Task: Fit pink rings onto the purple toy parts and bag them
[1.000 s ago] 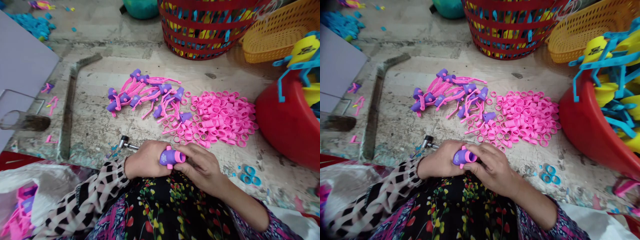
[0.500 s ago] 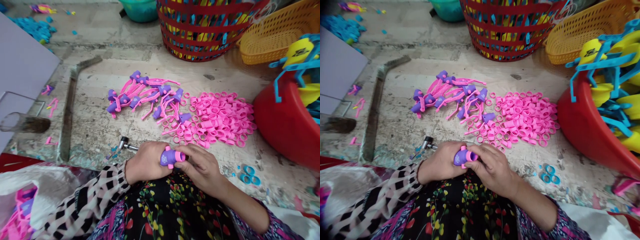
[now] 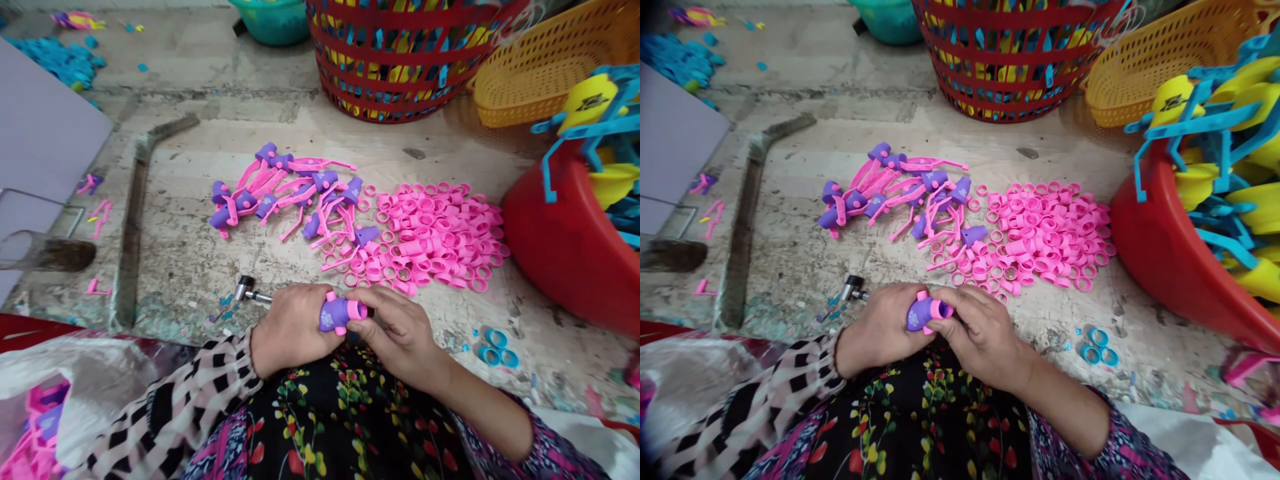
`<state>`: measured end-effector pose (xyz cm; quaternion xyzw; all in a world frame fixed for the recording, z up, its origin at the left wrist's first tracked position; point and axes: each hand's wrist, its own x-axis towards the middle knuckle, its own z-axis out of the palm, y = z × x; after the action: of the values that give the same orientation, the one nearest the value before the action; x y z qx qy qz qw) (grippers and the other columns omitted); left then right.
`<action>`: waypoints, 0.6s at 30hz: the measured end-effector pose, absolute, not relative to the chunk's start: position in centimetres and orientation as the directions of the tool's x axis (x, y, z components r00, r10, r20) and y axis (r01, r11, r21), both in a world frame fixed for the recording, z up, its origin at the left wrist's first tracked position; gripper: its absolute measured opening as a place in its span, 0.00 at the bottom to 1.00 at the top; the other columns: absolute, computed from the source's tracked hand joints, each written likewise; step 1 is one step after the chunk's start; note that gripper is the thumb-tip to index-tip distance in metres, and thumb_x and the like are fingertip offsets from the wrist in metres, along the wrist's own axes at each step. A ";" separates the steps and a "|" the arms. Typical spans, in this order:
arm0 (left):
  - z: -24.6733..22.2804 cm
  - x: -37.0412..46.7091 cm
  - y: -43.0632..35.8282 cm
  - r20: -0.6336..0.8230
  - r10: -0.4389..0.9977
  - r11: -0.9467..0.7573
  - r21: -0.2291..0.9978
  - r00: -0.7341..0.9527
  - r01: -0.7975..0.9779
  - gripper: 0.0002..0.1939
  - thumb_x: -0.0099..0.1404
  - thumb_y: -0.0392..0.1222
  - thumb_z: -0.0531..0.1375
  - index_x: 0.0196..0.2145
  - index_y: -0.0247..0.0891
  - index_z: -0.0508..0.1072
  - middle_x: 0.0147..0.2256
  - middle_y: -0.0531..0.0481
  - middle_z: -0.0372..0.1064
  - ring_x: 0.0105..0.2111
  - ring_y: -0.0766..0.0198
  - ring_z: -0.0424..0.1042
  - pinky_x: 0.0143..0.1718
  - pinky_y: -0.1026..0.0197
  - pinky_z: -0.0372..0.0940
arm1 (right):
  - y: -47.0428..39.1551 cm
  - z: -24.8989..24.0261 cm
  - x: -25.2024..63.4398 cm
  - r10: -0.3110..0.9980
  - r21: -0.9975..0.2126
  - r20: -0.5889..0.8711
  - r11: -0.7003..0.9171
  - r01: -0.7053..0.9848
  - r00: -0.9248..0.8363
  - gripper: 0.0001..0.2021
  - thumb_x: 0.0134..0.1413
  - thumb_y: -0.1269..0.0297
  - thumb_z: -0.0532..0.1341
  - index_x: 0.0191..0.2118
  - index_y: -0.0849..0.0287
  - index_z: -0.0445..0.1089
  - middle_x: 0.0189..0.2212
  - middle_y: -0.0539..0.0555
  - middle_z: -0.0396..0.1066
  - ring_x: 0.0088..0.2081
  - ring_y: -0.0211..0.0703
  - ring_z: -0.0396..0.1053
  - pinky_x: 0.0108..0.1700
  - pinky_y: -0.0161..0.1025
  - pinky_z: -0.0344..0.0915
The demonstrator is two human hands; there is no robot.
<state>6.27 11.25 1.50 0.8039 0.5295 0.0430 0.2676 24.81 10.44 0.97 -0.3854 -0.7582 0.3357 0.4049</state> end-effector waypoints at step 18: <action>1.2 6.4 11.5 -0.188 0.860 -0.344 0.475 0.475 0.810 0.10 0.52 0.46 0.61 0.31 0.40 0.69 0.31 0.50 0.73 0.32 0.57 0.73 0.33 0.57 0.63 | 9.9 -1.5 25.3 0.959 -0.970 -0.150 -0.189 -0.152 -0.240 0.18 0.65 0.53 0.49 0.49 0.52 0.72 0.39 0.55 0.73 0.41 0.43 0.72 0.44 0.43 0.71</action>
<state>6.36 11.50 1.15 0.8183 0.5100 0.0476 0.2608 25.25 9.87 -1.50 -0.4353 -0.4635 0.6365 0.4364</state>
